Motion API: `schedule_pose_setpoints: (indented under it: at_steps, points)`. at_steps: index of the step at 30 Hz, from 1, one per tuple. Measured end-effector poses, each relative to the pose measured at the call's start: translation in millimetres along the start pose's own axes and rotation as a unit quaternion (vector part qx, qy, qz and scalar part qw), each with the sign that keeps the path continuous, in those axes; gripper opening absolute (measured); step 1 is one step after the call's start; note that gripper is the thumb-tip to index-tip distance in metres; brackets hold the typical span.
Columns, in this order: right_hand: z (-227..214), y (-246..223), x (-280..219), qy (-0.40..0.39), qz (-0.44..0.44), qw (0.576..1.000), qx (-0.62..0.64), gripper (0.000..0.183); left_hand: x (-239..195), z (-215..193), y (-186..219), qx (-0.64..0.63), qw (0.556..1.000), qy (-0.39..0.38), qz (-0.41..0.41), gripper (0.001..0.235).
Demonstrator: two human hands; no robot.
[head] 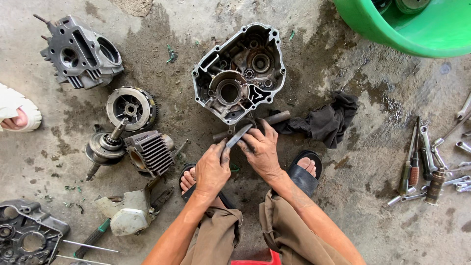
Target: The person scrapes and cleans the surfaces of a motorcycle engine casing and cylinder head using a metal file and a rag. They remove debris from the mating surfaces and wipe the parts clean.
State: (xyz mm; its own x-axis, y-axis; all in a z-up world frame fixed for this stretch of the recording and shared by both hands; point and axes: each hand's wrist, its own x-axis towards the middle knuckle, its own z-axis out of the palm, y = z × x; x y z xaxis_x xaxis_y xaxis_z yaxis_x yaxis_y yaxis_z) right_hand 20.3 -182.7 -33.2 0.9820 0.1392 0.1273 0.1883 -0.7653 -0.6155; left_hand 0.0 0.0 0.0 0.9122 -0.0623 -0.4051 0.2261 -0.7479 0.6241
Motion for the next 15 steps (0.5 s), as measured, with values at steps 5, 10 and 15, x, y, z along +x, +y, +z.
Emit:
schedule_pose_setpoints:
  at_steps: [5, 10, 15]
  points:
    - [-6, -6, 2, -0.002, 0.025, 0.997, 0.076, 0.016, 1, -21, 24, -0.123, 0.989, -0.056, -0.061, 0.055]
    - [-1, -10, 1, 0.034, 0.042, 0.992, 0.112, 0.025, -2, -20, 51, -0.211, 0.974, -0.042, -0.076, 0.070]
    - [3, -7, 1, 0.046, 0.034, 0.993, 0.100, 0.026, -7, 0, 49, -0.297, 0.950, -0.009, -0.100, 0.064]
